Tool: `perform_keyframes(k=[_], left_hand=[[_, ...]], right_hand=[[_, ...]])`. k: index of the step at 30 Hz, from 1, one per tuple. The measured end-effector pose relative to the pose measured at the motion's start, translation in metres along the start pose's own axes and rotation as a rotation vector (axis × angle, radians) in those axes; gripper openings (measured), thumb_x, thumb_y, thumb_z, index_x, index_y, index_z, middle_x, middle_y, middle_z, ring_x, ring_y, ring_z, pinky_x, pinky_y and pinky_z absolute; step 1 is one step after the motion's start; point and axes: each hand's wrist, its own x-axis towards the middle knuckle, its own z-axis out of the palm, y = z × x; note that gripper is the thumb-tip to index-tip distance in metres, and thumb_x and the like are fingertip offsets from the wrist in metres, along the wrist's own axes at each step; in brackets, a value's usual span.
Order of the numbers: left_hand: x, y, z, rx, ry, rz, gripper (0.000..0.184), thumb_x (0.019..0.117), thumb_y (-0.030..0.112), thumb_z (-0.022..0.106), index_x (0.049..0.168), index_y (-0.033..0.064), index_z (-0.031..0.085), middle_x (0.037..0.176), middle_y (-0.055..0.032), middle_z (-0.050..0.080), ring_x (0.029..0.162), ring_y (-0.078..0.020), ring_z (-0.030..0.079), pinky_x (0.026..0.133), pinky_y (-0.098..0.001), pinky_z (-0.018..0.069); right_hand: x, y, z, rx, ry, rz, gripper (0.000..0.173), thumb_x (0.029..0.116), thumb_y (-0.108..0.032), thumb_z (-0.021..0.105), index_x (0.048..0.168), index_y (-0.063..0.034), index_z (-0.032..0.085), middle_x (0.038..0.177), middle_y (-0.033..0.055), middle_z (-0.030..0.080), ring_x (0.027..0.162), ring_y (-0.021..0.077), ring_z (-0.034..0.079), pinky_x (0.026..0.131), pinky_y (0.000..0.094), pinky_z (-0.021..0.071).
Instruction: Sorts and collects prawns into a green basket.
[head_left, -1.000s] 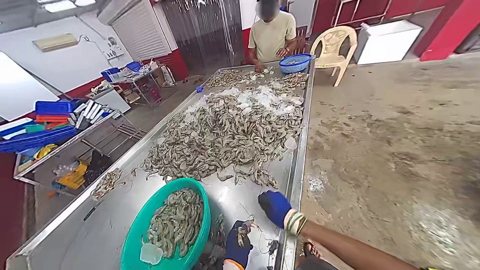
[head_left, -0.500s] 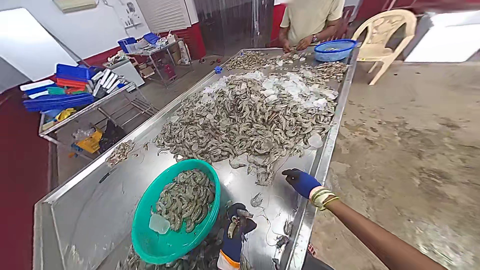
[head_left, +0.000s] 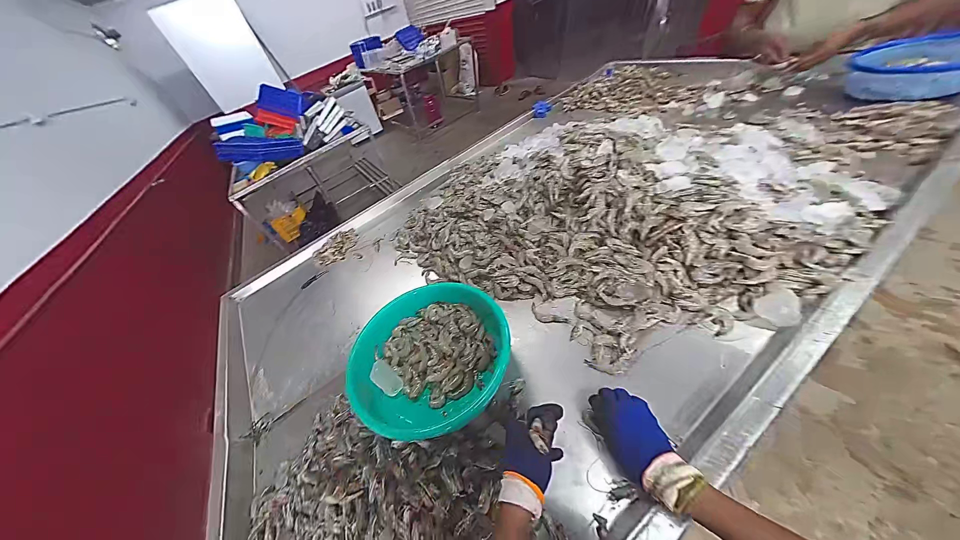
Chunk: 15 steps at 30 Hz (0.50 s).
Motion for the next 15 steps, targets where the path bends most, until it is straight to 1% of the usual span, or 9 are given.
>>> perform_keyframes(k=[1,3,5,7,8,10,12,13,15], left_hand=[[0.003,-0.002,0.003,0.097,-0.031,0.025,0.050,0.0952,-0.001,0.066,0.143,-0.0031,0.052,0.139,-0.0237,0.059,0.123,-0.0309,0.063,0.101,-0.0452,0.0543],[0.010,-0.008,0.014,0.207,-0.079,0.134,0.043,0.1036,0.011,0.057,0.146,0.0048,0.055,0.143,-0.0153,0.061,0.131,-0.0258,0.059,0.112,-0.0428,0.0459],[0.007,-0.002,0.022,0.298,-0.072,0.179,0.043,0.1018,0.008,0.056,0.144,0.0013,0.056,0.142,-0.0170,0.061,0.134,-0.0270,0.057,0.117,-0.0420,0.0396],[-0.006,0.021,0.025,0.415,-0.060,0.111,0.041,0.1003,0.005,0.056,0.141,-0.0024,0.056,0.141,-0.0206,0.060,0.135,-0.0302,0.055,0.117,-0.0430,0.0374],[-0.010,0.030,0.025,0.446,-0.053,0.080,0.039,0.1009,0.003,0.056,0.139,-0.0009,0.059,0.138,-0.0203,0.062,0.132,-0.0304,0.057,0.115,-0.0440,0.0403],[-0.009,0.032,0.021,0.552,-0.147,0.036,0.043,0.0967,0.001,0.057,0.140,0.0034,0.059,0.137,-0.0218,0.062,0.130,-0.0360,0.058,0.111,-0.0546,0.0431],[0.000,0.007,0.019,0.656,-0.193,0.173,0.039,0.0915,0.006,0.061,0.131,0.0028,0.063,0.126,-0.0247,0.067,0.120,-0.0416,0.063,0.099,-0.0623,0.0505],[0.002,-0.002,0.018,0.673,-0.203,0.250,0.037,0.0894,0.008,0.064,0.126,0.0029,0.066,0.121,-0.0248,0.069,0.114,-0.0419,0.066,0.095,-0.0624,0.0532],[-0.005,0.010,0.013,0.570,-0.313,0.149,0.041,0.0912,0.001,0.065,0.132,-0.0001,0.062,0.130,-0.0248,0.064,0.123,-0.0388,0.061,0.106,-0.0569,0.0466]], right_hand=[[-0.004,0.001,0.004,-0.056,0.025,-0.020,0.028,0.0951,-0.010,0.067,0.119,0.0044,0.068,0.128,0.0262,0.064,0.124,0.0459,0.059,0.104,0.0580,0.0462],[-0.015,-0.009,-0.003,-0.059,0.011,-0.040,0.029,0.0981,-0.009,0.062,0.124,0.0029,0.066,0.129,0.0257,0.064,0.124,0.0452,0.060,0.103,0.0579,0.0472],[-0.029,-0.028,-0.016,0.021,0.038,-0.074,0.029,0.0990,-0.006,0.058,0.127,-0.0005,0.065,0.125,0.0253,0.066,0.117,0.0456,0.064,0.095,0.0592,0.0520],[-0.042,-0.039,-0.023,0.081,0.143,-0.122,0.026,0.0956,-0.003,0.062,0.120,0.0005,0.069,0.115,0.0275,0.069,0.108,0.0483,0.068,0.086,0.0624,0.0543],[-0.046,-0.041,-0.023,0.086,0.188,-0.141,0.023,0.0934,-0.003,0.065,0.116,0.0026,0.070,0.111,0.0295,0.069,0.105,0.0504,0.068,0.084,0.0645,0.0543],[-0.048,-0.039,-0.015,0.046,0.187,-0.156,0.030,0.0869,-0.005,0.073,0.115,0.0047,0.068,0.113,0.0324,0.067,0.107,0.0531,0.066,0.084,0.0660,0.0531],[-0.048,-0.036,-0.011,-0.015,0.120,-0.116,0.040,0.0826,-0.011,0.077,0.119,0.0021,0.067,0.119,0.0300,0.065,0.112,0.0504,0.064,0.087,0.0644,0.0518],[-0.046,-0.033,-0.014,-0.039,0.129,-0.095,0.034,0.0835,-0.010,0.076,0.115,0.0014,0.068,0.117,0.0287,0.066,0.110,0.0496,0.065,0.084,0.0635,0.0528],[-0.038,-0.018,-0.025,0.005,0.163,0.000,0.023,0.0917,-0.005,0.067,0.113,0.0026,0.069,0.116,0.0293,0.067,0.111,0.0513,0.065,0.084,0.0644,0.0529]])
